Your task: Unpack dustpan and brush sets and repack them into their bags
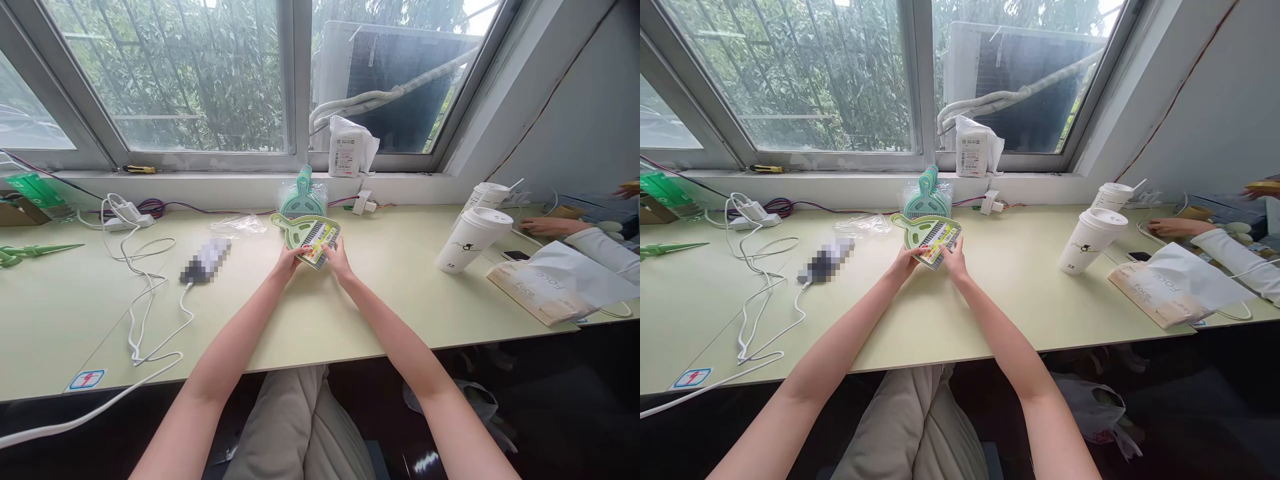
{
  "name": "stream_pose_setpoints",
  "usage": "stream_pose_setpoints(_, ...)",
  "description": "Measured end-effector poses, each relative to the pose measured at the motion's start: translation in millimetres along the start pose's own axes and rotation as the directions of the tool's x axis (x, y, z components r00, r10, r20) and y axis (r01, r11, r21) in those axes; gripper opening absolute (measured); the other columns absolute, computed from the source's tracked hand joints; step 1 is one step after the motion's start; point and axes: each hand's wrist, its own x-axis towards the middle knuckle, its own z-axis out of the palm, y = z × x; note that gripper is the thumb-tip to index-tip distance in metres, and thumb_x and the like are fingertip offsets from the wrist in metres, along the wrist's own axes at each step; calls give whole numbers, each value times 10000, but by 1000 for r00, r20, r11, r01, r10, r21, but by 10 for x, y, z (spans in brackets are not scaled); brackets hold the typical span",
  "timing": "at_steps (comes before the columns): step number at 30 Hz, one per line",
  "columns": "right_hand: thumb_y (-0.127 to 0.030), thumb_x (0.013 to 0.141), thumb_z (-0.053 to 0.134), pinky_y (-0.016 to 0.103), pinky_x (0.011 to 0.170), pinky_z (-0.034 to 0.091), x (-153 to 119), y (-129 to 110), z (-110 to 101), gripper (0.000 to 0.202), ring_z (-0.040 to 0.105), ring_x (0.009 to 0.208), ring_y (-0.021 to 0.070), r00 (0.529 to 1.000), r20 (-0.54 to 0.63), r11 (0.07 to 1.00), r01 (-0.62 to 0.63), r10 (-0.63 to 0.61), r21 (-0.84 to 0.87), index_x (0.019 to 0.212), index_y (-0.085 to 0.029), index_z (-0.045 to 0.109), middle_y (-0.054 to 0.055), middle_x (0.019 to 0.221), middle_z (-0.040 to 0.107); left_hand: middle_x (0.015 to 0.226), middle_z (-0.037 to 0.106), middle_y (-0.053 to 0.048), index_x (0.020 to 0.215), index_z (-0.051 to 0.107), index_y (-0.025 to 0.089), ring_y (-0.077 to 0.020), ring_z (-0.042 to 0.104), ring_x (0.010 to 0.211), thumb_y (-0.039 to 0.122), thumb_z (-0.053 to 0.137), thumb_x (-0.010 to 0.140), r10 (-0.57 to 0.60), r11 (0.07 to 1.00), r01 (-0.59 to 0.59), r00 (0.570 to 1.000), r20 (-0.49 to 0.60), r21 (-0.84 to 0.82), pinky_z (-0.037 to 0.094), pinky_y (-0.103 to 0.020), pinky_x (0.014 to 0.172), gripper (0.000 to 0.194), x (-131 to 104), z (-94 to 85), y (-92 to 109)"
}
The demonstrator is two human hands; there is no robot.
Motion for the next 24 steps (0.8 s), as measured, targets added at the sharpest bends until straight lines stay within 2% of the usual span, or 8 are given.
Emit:
stream_pose_setpoints(3, -236, 861, 579, 400, 942, 548, 22, -7, -35, 397, 670, 1072, 215, 980, 98, 930, -196, 173, 311, 1249, -196, 505, 103, 1250, 647, 1111, 676, -100, 1275, 512, 183, -264, 658, 1002, 164, 811, 558, 15, 1000, -16, 999, 47, 25, 538, -419, 882, 777, -23, 22, 1)
stream_pose_setpoints(6, -148, 825, 620, 344, 843, 595, 15, -30, -52, 279, 718, 857, 163, 969, 71, 873, -245, 238, 422, 1093, -200, 561, 47, 1067, 721, 1121, 675, -102, 1297, 503, 193, -264, 652, 1015, 190, 823, 561, 13, 997, -19, 996, 86, 69, 530, -411, 884, 802, -44, 30, 18)
stream_pose_setpoints(11, -117, 809, 654, 312, 793, 610, 9, -36, -56, 196, 724, 784, 151, 961, 79, 834, -271, 267, 481, 987, -176, 597, 37, 956, 746, 1173, 659, -93, 1265, 538, 219, -263, 630, 1061, 320, 803, 632, -10, 986, -13, 990, 139, 167, 528, -383, 872, 693, 2, -10, 64)
stream_pose_setpoints(16, -111, 786, 685, 308, 790, 616, 42, -1, -101, 207, 723, 785, 149, 963, 57, 823, -254, 262, 508, 971, -171, 613, 37, 952, 749, 1227, 631, -139, 1133, 619, 191, -317, 553, 1186, 565, 400, 886, 23, 921, -19, 1000, -6, 389, 506, -472, 915, 499, 152, -296, 149)
stream_pose_setpoints(18, -107, 782, 688, 315, 795, 617, 60, 10, -132, 213, 722, 777, 146, 965, 46, 828, -244, 257, 505, 972, -171, 618, 35, 955, 747, 1334, 562, -154, 1119, 630, 188, -335, 444, 1309, 477, 435, 885, 175, 748, -66, 979, -100, 661, 435, -507, 1016, 420, 189, -496, 187)
stream_pose_setpoints(20, -96, 778, 686, 322, 806, 615, 78, 18, -162, 216, 722, 774, 145, 964, 30, 833, -244, 264, 497, 971, -171, 622, 33, 954, 747, 1498, 399, -148, 1203, 600, 185, -335, 251, 1437, 363, 530, 839, 301, 460, -30, 945, -124, 888, 301, -520, 1128, 411, 202, -692, 217)
stream_pose_setpoints(22, -83, 779, 676, 322, 811, 613, 95, 24, -189, 217, 721, 772, 142, 961, 15, 835, -248, 277, 491, 970, -170, 624, 29, 948, 748, 1593, 220, -145, 1339, 508, 166, -328, 88, 1489, 307, 547, 822, 309, 222, 60, 942, -129, 973, 187, -550, 1169, 537, 200, -837, 237)
stream_pose_setpoints(24, -77, 779, 671, 318, 808, 612, 111, 34, -213, 214, 719, 768, 140, 959, 0, 839, -248, 284, 485, 965, -170, 622, 25, 938, 748, 1615, 129, -159, 1439, 393, 141, -330, 13, 1497, 320, 506, 850, 266, 80, 131, 953, -148, 988, 128, -602, 1162, 626, 195, -912, 248)
